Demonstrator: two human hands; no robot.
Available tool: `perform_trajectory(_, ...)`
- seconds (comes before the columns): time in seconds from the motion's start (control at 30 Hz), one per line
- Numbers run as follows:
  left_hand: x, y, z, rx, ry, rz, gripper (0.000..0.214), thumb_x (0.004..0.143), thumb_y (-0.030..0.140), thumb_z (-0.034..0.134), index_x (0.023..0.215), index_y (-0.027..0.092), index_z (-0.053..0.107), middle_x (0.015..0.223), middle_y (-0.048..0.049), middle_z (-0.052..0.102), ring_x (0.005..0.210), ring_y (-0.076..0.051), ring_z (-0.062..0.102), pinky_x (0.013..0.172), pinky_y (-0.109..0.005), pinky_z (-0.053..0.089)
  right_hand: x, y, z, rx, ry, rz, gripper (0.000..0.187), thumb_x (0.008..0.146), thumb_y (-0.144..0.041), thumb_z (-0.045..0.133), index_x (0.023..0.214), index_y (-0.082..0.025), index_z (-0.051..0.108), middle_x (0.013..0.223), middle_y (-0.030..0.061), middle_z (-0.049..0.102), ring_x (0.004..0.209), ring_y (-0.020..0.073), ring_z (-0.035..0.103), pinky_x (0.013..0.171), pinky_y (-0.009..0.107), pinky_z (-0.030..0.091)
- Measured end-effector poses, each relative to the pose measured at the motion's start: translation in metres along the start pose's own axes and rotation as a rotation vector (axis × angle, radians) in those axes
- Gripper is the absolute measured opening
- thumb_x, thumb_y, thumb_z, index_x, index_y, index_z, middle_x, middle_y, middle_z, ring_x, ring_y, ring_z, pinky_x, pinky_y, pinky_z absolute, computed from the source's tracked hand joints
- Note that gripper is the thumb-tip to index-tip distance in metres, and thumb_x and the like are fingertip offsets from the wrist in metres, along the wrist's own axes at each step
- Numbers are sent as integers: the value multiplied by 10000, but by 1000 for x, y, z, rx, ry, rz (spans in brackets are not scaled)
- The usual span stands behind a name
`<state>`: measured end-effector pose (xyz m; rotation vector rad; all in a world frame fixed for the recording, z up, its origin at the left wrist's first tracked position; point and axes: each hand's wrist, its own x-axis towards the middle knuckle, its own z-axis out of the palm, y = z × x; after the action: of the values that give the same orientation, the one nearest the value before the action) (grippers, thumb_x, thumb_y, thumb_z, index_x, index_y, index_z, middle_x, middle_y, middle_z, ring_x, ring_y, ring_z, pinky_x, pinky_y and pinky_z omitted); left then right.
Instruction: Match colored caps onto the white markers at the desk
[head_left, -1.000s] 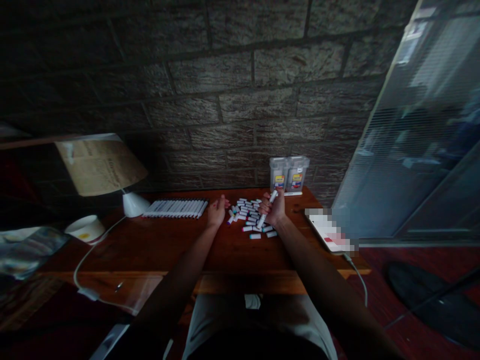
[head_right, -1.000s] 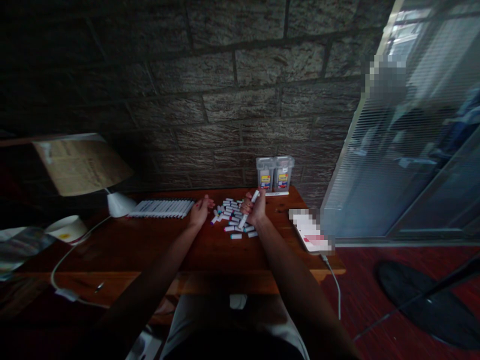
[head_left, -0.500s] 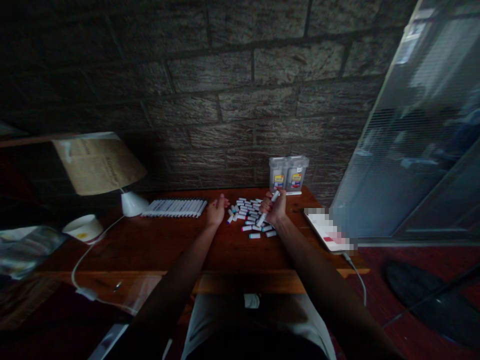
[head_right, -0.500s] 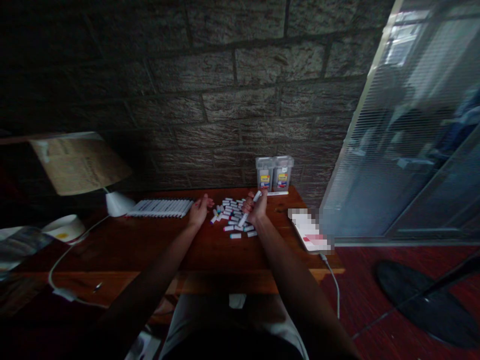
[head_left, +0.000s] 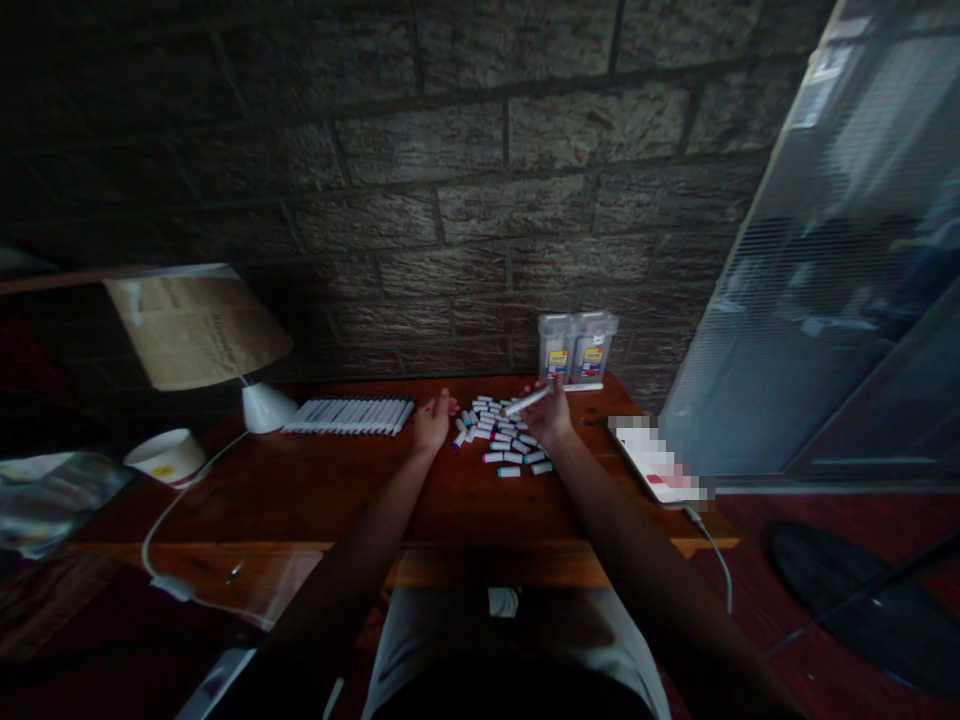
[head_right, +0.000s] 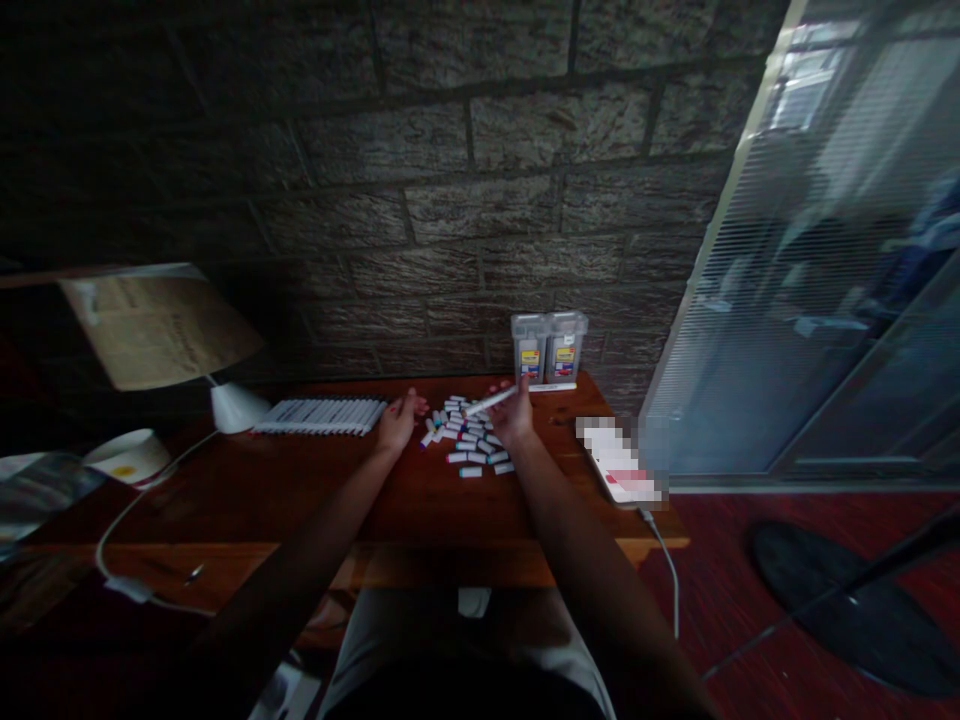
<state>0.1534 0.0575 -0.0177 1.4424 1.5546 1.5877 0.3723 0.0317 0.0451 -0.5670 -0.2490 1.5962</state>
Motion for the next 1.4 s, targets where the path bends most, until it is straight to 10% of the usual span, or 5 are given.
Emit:
perform_trajectory(0.23,-3,5,-1,-9,-2,-2,572,875,673,421,805,169,683,825,-112,750,768,-212,699,720,-326,535,8,-5,-8,-97,200,-177,458,1001,-589,347,777,-220,499,469,-94,431,368,69,403,368,156,343)
perform_trajectory(0.5,-2,4,0,-18,-4,-6,583,855,695,421,790,178,680,822,-112,746,762,-216,693,722,-334,531,19,-14,-14,-258,440,-192,135,880,-159,615,794,-199,519,549,-99,499,410,37,439,370,100,354)
perform_trajectory(1.4,-3,5,0,-17,-17,-5,552,884,653,425,803,171,681,835,-114,750,765,-213,700,729,-331,538,19,-12,-15,-260,387,-247,102,862,-155,540,792,-225,514,685,-65,604,564,74,630,494,146,521)
